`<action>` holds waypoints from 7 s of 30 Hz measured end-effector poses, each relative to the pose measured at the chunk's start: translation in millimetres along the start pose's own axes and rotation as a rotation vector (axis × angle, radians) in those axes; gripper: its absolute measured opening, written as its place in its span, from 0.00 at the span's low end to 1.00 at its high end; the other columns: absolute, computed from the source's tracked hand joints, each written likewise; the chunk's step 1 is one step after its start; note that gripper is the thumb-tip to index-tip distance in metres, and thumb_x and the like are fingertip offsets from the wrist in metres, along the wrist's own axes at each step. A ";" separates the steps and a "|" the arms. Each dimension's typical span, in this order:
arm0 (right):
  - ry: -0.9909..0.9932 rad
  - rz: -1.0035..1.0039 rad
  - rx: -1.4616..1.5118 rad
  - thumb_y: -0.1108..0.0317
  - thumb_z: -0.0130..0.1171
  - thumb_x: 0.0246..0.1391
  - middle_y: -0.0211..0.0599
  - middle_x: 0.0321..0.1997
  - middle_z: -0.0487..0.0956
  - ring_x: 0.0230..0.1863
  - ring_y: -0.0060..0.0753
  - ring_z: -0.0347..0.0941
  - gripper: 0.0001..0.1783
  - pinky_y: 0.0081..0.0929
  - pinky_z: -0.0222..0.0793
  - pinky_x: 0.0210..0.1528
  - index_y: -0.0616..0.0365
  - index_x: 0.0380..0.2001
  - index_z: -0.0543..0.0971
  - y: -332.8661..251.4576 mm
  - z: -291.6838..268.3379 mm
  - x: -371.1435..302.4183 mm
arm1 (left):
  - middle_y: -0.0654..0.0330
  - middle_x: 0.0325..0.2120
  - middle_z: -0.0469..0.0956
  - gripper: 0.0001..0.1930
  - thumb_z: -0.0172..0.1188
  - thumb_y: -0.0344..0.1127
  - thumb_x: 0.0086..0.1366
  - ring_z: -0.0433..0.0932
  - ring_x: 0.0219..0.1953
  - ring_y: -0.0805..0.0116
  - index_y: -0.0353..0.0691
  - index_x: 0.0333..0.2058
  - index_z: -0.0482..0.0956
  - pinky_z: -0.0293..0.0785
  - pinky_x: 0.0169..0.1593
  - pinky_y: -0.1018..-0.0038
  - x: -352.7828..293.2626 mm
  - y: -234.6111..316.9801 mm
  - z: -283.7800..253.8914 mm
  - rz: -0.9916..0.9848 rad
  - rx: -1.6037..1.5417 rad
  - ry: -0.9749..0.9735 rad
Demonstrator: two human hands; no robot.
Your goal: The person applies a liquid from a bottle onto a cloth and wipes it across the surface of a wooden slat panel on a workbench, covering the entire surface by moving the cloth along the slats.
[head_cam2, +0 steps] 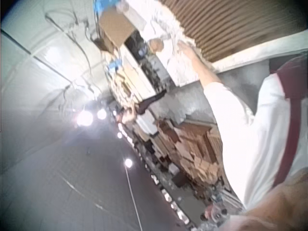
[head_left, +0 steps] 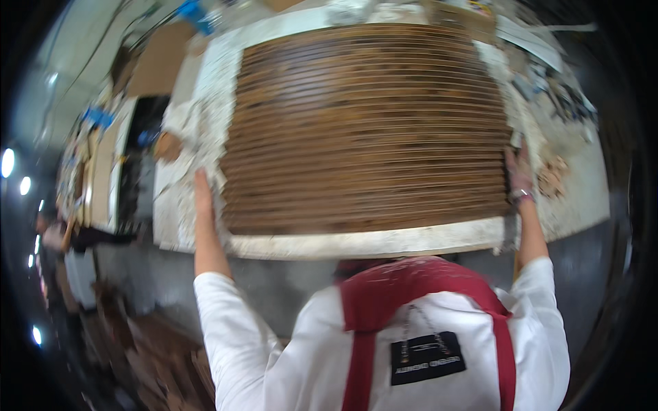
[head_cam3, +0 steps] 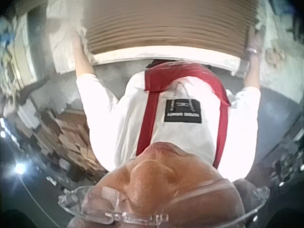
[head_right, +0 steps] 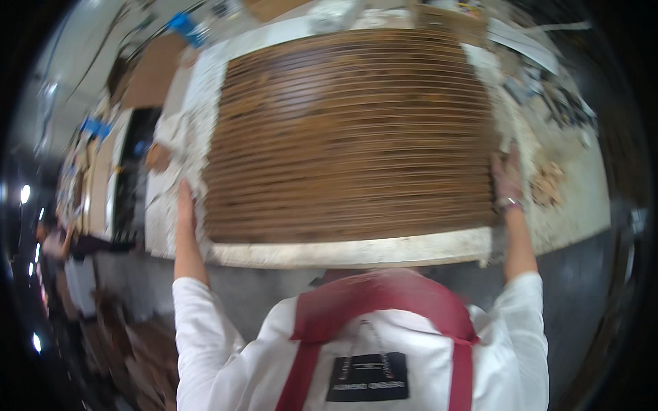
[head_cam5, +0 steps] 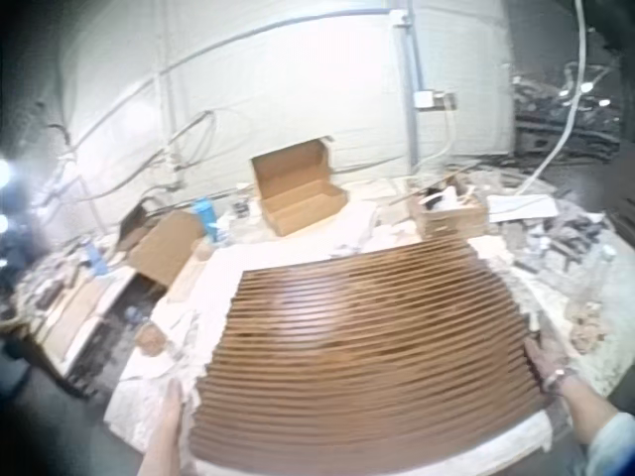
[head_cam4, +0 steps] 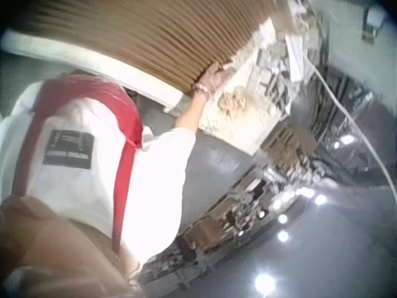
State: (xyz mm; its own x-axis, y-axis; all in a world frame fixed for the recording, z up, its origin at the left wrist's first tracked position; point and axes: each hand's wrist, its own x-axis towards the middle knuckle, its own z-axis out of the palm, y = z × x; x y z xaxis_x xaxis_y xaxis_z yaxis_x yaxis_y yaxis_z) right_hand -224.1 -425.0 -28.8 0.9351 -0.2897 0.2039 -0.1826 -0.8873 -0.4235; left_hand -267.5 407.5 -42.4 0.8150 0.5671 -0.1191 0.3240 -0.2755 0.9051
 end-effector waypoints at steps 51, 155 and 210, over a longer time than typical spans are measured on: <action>-0.064 -0.372 -0.331 0.39 0.43 0.61 0.43 0.71 0.57 0.71 0.49 0.51 0.38 0.48 0.44 0.70 0.53 0.66 0.59 -229.1 140.2 265.7 | 0.55 0.68 0.53 0.32 0.43 0.58 0.69 0.49 0.70 0.51 0.47 0.66 0.59 0.44 0.68 0.46 144.2 243.8 365.1 0.803 0.841 -0.126; 0.317 0.207 0.969 0.50 0.58 0.56 0.38 0.65 0.67 0.62 0.30 0.66 0.40 0.29 0.59 0.62 0.58 0.66 0.60 144.8 -311.7 -120.8 | 0.52 0.31 0.82 0.11 0.58 0.38 0.57 0.81 0.37 0.50 0.47 0.38 0.82 0.77 0.41 0.61 -448.3 499.8 584.2 1.553 0.216 -0.905; 0.161 0.098 2.315 0.56 0.60 0.56 0.37 0.54 0.76 0.55 0.35 0.71 0.23 0.38 0.70 0.56 0.54 0.53 0.74 76.3 -209.7 -98.8 | 0.53 0.59 0.68 0.28 0.45 0.49 0.71 0.69 0.58 0.56 0.38 0.63 0.61 0.69 0.60 0.61 -434.7 314.0 643.4 -0.433 -0.546 -1.683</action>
State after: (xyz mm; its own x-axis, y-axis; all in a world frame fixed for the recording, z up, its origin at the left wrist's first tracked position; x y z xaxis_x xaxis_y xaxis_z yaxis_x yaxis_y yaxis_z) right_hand -394.1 -539.3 103.8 0.9040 -0.4100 0.1214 0.4258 0.8370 -0.3437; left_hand -210.9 -424.9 30.9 0.3993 -0.8726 -0.2813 0.7263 0.1138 0.6779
